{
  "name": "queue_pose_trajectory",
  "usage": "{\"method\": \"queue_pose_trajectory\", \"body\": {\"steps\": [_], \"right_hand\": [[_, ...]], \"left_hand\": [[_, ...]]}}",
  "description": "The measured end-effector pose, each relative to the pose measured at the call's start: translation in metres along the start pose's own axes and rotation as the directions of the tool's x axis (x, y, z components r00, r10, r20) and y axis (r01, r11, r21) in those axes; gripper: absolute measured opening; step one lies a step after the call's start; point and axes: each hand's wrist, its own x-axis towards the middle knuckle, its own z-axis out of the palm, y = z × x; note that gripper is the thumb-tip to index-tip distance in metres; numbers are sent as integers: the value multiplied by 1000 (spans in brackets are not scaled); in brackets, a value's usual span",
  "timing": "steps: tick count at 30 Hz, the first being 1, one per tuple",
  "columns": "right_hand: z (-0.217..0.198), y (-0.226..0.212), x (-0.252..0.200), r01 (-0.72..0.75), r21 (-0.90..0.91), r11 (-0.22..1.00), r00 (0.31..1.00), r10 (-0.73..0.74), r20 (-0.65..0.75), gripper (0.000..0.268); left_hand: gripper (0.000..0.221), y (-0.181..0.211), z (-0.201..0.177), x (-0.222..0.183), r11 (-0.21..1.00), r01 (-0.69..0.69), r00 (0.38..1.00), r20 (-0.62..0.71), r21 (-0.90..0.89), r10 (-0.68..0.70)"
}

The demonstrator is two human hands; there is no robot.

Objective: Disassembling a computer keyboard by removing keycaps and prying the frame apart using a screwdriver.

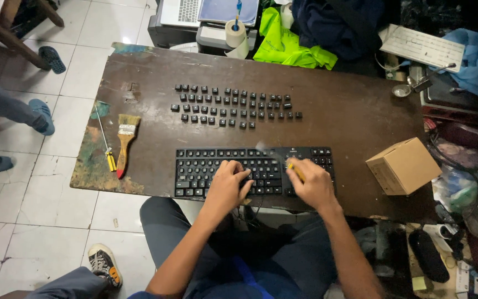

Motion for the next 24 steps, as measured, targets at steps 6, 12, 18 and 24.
{"method": "queue_pose_trajectory", "body": {"steps": [6,12,18,24], "right_hand": [[-78,-59,-4,198,-348,916,922,-54,384,25],[-78,-76,12,377,-481,792,844,-80,530,24],[-52,-138,32,517,-576,633,718,46,695,20],[-27,-196,-11,425,-838,343,895,-25,444,21]], "left_hand": [[25,-11,13,-6,989,31,998,-49,-142,-39],[24,-4,6,-4,975,91,994,-40,-203,-101],[24,-9,12,-3,977,107,993,-34,-182,-115],[10,-8,13,-4,972,70,995,-47,-222,-83]]}}
